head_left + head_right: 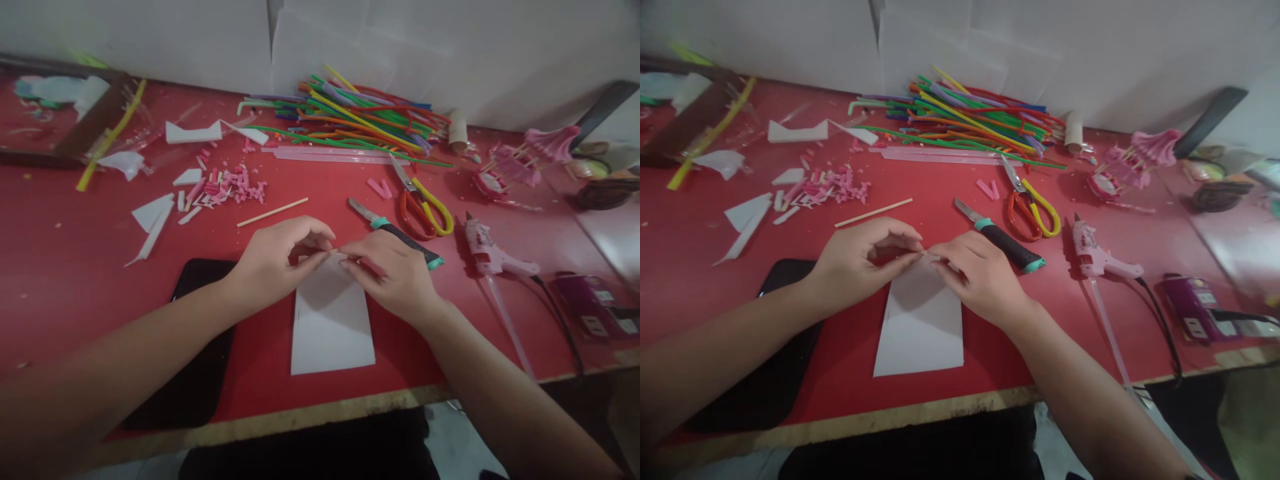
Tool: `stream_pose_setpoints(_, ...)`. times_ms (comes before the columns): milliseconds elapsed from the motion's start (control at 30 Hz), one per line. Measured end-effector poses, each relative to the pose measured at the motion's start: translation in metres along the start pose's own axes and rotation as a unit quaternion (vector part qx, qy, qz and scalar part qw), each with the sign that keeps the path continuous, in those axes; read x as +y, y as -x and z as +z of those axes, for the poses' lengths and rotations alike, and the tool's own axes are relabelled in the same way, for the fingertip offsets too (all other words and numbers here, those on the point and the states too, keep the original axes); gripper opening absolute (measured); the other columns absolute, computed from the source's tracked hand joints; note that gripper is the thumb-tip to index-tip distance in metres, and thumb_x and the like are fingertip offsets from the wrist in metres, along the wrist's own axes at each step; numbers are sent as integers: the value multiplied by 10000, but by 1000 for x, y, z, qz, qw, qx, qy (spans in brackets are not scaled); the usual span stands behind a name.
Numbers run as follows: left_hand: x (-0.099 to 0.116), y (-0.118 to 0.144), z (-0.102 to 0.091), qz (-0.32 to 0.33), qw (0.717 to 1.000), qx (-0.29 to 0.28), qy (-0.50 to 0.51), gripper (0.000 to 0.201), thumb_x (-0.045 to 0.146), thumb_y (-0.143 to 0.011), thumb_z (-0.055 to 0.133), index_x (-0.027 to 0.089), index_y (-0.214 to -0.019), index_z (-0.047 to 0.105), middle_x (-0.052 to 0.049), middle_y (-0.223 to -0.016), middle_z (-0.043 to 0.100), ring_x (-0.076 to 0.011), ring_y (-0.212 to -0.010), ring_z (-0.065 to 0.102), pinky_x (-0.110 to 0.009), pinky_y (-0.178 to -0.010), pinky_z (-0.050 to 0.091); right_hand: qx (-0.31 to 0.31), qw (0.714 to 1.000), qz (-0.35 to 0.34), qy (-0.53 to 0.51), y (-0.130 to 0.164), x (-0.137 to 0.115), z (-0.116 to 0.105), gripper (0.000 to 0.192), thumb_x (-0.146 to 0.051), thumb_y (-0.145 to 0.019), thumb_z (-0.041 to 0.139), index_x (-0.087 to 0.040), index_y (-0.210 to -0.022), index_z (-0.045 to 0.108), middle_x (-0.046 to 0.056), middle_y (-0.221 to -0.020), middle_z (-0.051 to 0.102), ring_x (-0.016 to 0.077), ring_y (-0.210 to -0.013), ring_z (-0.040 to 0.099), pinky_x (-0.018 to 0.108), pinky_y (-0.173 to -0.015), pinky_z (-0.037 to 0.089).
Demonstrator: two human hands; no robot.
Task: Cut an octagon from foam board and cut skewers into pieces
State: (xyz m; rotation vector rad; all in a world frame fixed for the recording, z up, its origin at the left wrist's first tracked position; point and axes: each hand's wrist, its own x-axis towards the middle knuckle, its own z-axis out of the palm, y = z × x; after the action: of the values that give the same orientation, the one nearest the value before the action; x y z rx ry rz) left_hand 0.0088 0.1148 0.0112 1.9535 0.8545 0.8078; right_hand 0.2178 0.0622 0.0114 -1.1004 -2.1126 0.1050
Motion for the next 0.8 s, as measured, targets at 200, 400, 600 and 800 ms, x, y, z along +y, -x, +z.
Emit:
stream_pose_setpoints(200, 3, 2, 0, -1, 999, -30, -25, 204, 253, -910, 618, 212, -1111, 619, 11, -952, 742, -126, -890, 731, -212, -789, 574, -22, 999, 21, 34, -1, 0, -3, 124, -155, -947, 576, -209, -898, 676, 36, -832, 704, 173, -812, 655, 317, -770, 523)
stream_pose_setpoints(400, 4, 1, -1, 100, 983, -49, -146, 194, 240, -945, 533, 184, -1113, 610, -58, -1068, 704, -182, -1005, 673, -323, -889, 553, -75, 995, 55, 26, 1, 2, -2, 125, -171, -940, 564, -216, -888, 669, 51, -903, 692, 190, -868, 653, 336, -786, 524)
stream_pose_setpoints(600, 12, 17, -1, 157, 932, -114, -305, 446, 311, -888, 589, 61, -1253, 535, -256, -1409, 467, -391, -1318, 461, -550, -1079, 421, -95, 991, 90, 11, 4, 10, -12, 90, -150, -920, 575, -188, -902, 654, 50, -903, 687, 177, -859, 648, 304, -777, 508)
stream_pose_setpoints(800, 27, 28, 5, 161, 892, -168, -388, 341, 206, -909, 556, 205, -1244, 623, -191, -1424, 501, -380, -1197, 572, -533, -925, 532, -111, 982, 153, -9, 5, 16, -23, 54, -182, -870, 641, -194, -823, 663, 8, -774, 651, 131, -668, 595, 255, -622, 469)
